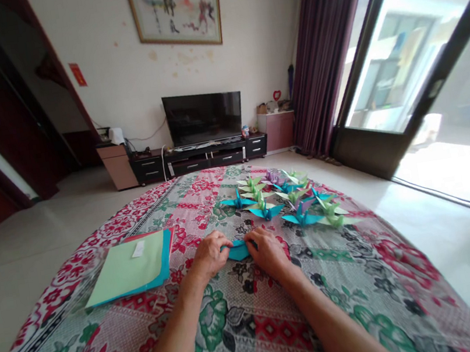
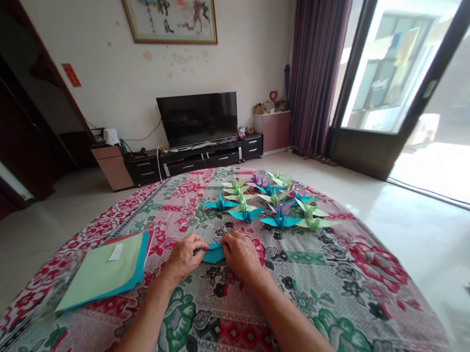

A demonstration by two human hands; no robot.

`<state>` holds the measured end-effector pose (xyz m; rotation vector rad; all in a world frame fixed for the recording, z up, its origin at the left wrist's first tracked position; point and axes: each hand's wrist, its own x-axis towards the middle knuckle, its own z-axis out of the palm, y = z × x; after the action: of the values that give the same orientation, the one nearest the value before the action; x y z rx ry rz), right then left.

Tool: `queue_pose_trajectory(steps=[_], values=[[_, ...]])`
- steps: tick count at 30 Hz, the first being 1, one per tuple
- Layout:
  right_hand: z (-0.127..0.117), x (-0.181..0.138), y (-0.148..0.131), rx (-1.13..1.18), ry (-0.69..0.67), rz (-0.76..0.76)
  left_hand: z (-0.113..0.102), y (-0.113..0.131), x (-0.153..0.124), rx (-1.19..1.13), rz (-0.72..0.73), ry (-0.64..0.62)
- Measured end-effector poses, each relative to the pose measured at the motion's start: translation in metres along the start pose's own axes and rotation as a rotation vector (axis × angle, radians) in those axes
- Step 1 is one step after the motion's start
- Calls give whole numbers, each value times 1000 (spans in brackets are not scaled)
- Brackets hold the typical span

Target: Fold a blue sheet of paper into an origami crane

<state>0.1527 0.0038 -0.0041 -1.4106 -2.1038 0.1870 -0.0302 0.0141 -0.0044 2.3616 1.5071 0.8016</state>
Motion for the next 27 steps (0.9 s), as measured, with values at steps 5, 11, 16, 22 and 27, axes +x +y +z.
queue_pose_trajectory(steps=[5, 11, 16, 22, 27], values=[[-3, -1, -5, 9, 9, -130, -1, 4, -1, 110, 29, -65], [0, -3, -4, 176, -93, -298, -6, 14, -3, 194, 41, -42], [-2, -5, 2, 234, -105, -322, -3, 13, -1, 67, 15, -90], [0, -7, 7, 300, -71, -308, -8, 12, -3, -82, -77, -160], [6, -7, 8, 356, -20, -303, -13, 12, -5, -130, -82, -218]])
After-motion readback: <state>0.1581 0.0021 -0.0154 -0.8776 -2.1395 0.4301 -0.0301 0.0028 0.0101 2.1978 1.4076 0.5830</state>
